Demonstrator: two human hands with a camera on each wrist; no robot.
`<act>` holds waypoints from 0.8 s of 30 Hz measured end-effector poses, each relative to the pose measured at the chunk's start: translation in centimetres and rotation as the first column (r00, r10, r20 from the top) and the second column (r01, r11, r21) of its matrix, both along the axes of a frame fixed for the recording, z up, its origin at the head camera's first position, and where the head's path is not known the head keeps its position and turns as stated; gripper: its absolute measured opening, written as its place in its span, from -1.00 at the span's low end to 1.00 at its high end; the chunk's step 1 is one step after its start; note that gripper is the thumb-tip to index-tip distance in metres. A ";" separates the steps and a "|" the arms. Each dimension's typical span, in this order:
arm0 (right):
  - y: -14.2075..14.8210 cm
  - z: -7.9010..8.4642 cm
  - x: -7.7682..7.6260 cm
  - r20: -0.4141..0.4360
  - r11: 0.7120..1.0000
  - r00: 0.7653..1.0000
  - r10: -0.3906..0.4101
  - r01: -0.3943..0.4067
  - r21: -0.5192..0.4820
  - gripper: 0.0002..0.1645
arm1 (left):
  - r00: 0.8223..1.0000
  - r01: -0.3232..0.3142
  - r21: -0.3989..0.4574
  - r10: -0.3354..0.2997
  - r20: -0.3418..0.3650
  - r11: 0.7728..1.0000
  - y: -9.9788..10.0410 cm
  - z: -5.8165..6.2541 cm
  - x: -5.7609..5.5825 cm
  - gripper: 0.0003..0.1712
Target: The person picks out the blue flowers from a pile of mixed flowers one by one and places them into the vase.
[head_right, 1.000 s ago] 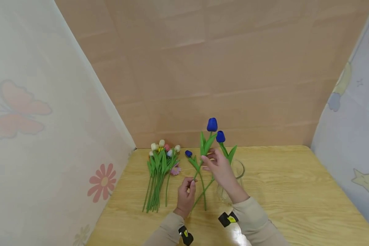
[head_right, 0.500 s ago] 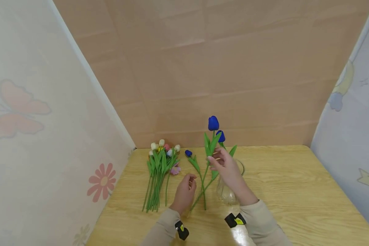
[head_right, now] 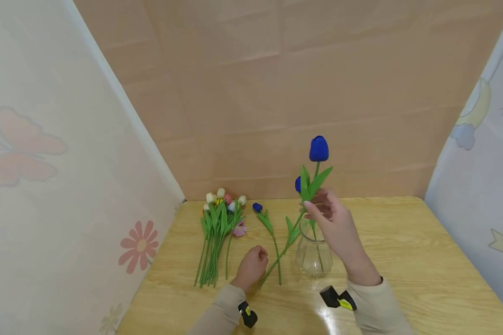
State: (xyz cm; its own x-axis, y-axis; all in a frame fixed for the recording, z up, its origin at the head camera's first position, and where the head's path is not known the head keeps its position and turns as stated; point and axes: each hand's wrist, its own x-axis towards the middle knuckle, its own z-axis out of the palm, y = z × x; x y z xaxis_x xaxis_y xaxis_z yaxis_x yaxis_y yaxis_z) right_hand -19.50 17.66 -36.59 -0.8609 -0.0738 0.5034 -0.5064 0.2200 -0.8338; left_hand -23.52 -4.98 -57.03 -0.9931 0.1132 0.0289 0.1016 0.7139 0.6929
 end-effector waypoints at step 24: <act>3.3 -1.7 0.4 -0.495 0.904 0.773 -0.396 0.422 -0.063 -0.57 | 0.998 -0.027 0.043 0.029 -0.055 0.999 0.4 0.1 -0.1 -0.86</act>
